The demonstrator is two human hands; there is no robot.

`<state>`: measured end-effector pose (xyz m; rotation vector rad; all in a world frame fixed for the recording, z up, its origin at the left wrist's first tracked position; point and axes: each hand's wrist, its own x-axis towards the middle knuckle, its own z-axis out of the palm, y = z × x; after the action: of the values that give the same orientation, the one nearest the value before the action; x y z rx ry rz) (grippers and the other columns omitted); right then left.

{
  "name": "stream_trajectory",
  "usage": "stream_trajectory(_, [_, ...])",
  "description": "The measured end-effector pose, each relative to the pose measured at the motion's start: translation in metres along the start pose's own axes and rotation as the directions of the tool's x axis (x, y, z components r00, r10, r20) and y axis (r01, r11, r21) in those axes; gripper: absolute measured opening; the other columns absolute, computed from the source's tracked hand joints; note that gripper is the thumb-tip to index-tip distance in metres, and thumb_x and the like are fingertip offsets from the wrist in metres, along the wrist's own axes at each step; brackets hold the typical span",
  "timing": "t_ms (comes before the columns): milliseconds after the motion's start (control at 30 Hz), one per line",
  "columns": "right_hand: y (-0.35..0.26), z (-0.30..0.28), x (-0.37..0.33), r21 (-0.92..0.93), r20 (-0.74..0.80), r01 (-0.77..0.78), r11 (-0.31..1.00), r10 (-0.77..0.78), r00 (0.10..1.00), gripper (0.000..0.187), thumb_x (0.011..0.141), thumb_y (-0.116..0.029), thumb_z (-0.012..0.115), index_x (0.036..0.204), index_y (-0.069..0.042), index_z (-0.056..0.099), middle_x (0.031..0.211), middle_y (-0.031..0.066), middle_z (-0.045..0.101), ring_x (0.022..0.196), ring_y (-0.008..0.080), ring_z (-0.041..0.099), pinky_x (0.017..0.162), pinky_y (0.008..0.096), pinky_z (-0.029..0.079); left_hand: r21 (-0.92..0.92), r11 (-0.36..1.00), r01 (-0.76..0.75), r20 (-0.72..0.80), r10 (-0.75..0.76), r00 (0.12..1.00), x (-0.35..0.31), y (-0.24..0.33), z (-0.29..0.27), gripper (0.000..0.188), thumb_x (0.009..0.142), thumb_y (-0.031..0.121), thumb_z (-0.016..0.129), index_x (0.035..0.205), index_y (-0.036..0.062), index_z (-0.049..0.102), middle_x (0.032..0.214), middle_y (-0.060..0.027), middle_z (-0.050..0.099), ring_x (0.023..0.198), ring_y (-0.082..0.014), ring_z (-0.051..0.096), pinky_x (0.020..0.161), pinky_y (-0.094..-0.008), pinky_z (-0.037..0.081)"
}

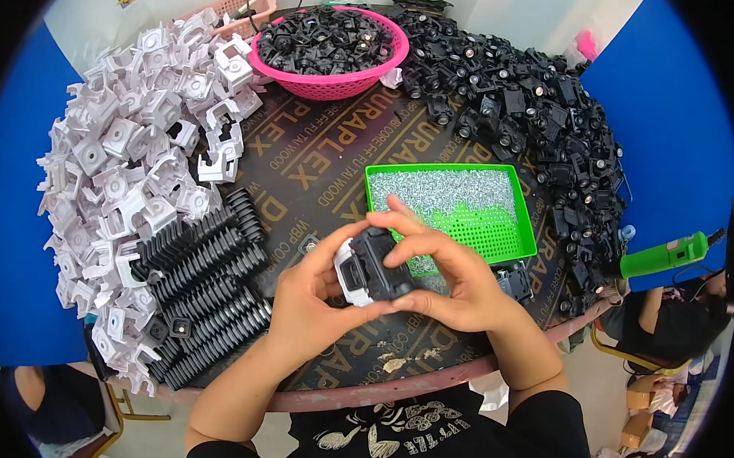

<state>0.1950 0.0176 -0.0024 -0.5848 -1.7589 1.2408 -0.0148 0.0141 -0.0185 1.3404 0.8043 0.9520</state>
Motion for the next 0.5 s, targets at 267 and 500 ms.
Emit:
stream_trajectory(267, [-0.003, -0.001, 0.0, -0.296, -0.04, 0.054, 0.954, -0.069, 0.997, 0.047, 0.08, -0.007, 0.073, 0.126, -0.006, 0.061, 0.143, 0.0226, 0.046, 0.131, 0.0379, 0.048, 0.106, 0.0441, 0.039, -0.034, 0.995, -0.09, -0.058, 0.088, 0.994, -0.001, 0.005, 0.003, 0.08, 0.071, -0.004, 0.082, 0.14, -0.0012, 0.041, 0.126, -0.0125, 0.059, 0.111, -0.0206, 0.063, 0.093, -0.0329, 0.055])
stream_trajectory(500, [-0.004, 0.001, 0.0, -0.248, -0.058, 0.124, 0.961, -0.142, 0.988, 0.053, 0.074, 0.0, 0.074, 0.125, -0.008, 0.065, 0.142, 0.0212, 0.048, 0.127, 0.0377, 0.051, 0.104, 0.0439, 0.041, -0.028, 0.994, -0.104, -0.063, 0.102, 0.993, -0.005, 0.01, 0.007, 0.08, 0.07, -0.005, 0.082, 0.14, -0.0023, 0.042, 0.126, -0.0146, 0.059, 0.112, -0.0217, 0.063, 0.094, -0.0338, 0.054])
